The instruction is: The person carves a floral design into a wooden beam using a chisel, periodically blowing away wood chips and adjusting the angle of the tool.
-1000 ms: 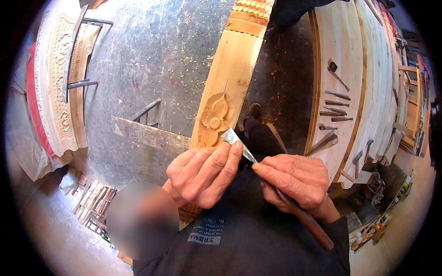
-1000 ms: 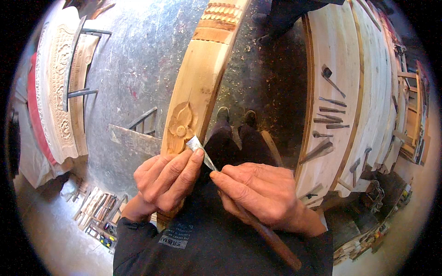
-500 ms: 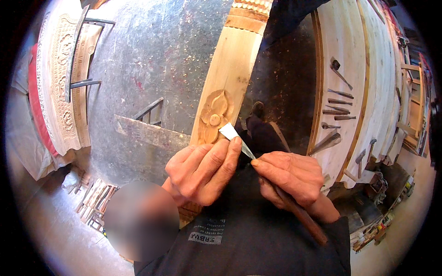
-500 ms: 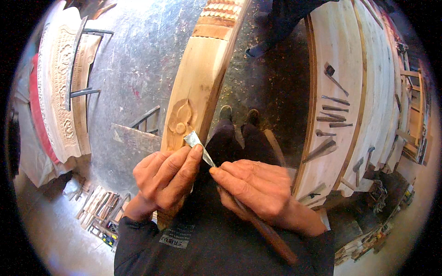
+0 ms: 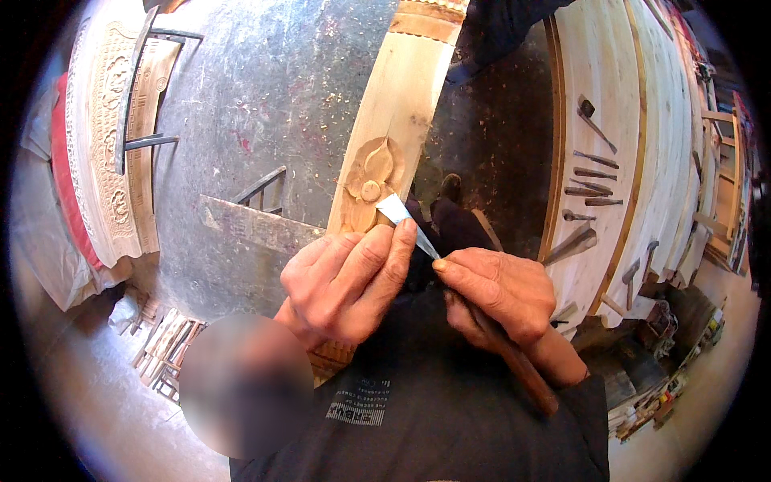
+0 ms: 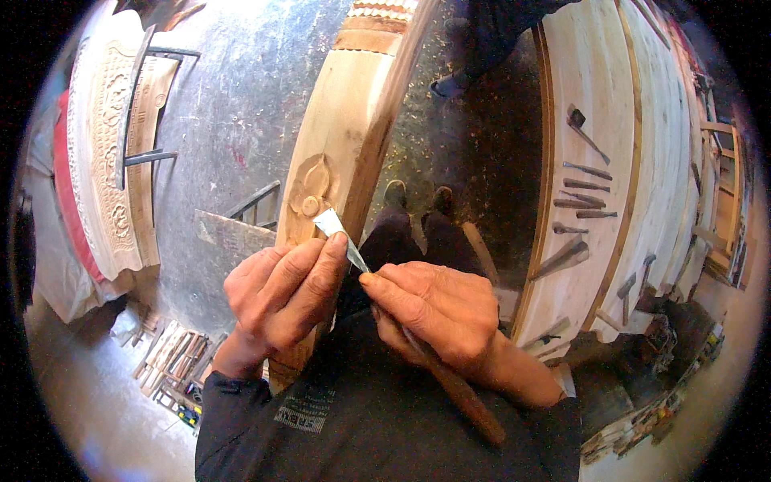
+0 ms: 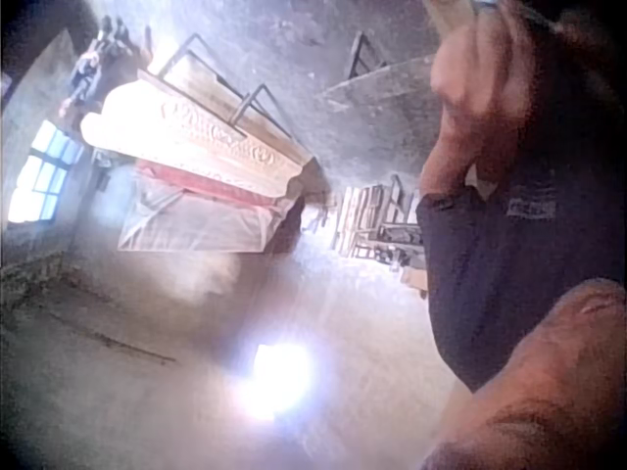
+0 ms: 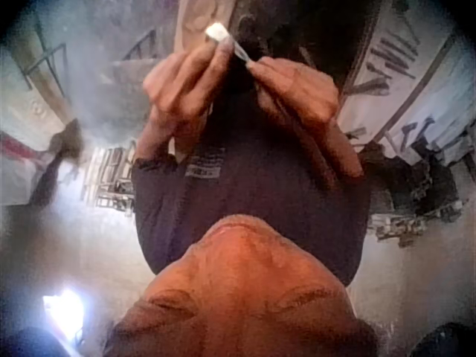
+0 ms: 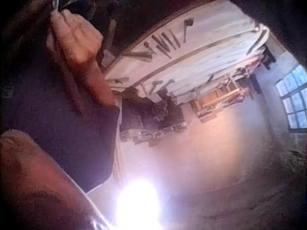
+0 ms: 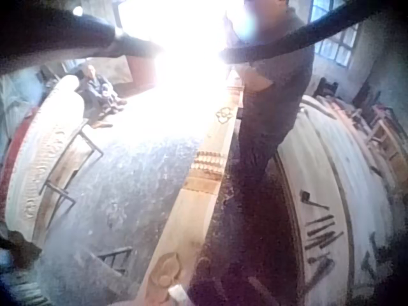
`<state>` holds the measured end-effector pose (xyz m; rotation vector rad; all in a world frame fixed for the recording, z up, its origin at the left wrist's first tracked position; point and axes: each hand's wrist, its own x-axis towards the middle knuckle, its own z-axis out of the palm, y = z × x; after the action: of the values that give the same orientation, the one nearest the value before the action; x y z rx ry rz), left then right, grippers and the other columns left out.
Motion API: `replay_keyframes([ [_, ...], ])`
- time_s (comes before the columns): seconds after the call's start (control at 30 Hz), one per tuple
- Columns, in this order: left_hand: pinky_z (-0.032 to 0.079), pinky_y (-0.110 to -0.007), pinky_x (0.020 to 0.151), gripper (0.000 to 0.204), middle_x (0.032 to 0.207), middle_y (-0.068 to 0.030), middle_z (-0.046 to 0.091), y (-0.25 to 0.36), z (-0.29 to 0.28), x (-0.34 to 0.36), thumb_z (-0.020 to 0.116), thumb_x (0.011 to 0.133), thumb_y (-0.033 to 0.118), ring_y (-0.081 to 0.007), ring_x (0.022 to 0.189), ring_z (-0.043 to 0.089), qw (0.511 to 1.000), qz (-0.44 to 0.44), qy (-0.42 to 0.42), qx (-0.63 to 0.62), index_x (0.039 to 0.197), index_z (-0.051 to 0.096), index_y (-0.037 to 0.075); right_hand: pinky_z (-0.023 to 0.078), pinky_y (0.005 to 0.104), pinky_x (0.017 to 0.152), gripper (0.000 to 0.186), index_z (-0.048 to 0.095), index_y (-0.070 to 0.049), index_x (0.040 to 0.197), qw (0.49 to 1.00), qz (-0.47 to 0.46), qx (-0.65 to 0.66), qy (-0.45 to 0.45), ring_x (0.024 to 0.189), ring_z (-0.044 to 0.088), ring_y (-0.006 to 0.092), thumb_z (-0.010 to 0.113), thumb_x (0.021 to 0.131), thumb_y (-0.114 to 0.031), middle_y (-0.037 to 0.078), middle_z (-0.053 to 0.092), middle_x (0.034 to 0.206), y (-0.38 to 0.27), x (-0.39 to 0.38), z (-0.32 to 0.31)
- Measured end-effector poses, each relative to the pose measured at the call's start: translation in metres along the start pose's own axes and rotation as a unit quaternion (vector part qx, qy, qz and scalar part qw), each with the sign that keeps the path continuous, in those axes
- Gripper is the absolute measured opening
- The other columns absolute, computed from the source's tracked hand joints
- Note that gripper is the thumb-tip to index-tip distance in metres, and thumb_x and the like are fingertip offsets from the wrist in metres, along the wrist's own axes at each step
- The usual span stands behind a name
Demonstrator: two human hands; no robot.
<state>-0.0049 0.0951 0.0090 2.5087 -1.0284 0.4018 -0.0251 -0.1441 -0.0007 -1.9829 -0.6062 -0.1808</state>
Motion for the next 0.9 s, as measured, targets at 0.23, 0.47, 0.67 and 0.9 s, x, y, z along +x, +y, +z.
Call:
replay_keyframes([
  [0.23, 0.050, -0.028, 0.058, 0.047, 0.096, -0.0071, 0.070, 0.0013, -0.0007, -0.0001, 0.074, 0.073, 0.007, -0.0144, 0.072, 0.066, 1.000, -0.002, 0.000, 0.009, 0.119, 0.079, -0.006, 0.068, 0.0396, 0.076, 0.041, 0.079, 0.003, 0.111, 1.000, -0.019, -0.012, 0.009, 0.084, 0.082, 0.0328, 0.079, 0.071, 0.009, 0.019, 0.079, 0.093, 0.0005, -0.0020, 0.0023],
  [0.47, 0.049, -0.027, 0.057, 0.046, 0.095, -0.0061, 0.070, 0.0018, 0.0036, -0.0032, 0.074, 0.073, 0.008, -0.0136, 0.071, 0.065, 1.000, -0.005, 0.024, 0.008, 0.117, 0.080, -0.005, 0.067, 0.0382, 0.073, 0.040, 0.078, 0.004, 0.111, 0.999, -0.031, -0.018, 0.013, 0.081, 0.081, 0.0320, 0.078, 0.071, 0.010, 0.019, 0.078, 0.092, -0.0003, -0.0018, 0.0050],
  [0.67, 0.049, -0.028, 0.057, 0.046, 0.095, -0.0066, 0.070, 0.0011, 0.0040, -0.0040, 0.073, 0.074, 0.008, -0.0139, 0.071, 0.065, 1.000, -0.003, 0.026, 0.014, 0.117, 0.079, -0.006, 0.067, 0.0382, 0.072, 0.043, 0.078, 0.005, 0.113, 0.999, -0.033, -0.019, 0.010, 0.081, 0.081, 0.0323, 0.077, 0.070, 0.011, 0.019, 0.078, 0.092, 0.0008, -0.0029, 0.0062],
  [0.9, 0.050, -0.028, 0.058, 0.048, 0.095, -0.0073, 0.070, 0.0009, 0.0013, -0.0019, 0.072, 0.072, 0.008, -0.0147, 0.072, 0.066, 1.000, -0.013, 0.009, 0.017, 0.116, 0.079, -0.006, 0.067, 0.0390, 0.072, 0.043, 0.078, 0.005, 0.112, 0.999, -0.024, -0.024, 0.008, 0.081, 0.081, 0.0333, 0.077, 0.070, 0.010, 0.019, 0.078, 0.091, -0.0009, 0.0026, 0.0071],
])
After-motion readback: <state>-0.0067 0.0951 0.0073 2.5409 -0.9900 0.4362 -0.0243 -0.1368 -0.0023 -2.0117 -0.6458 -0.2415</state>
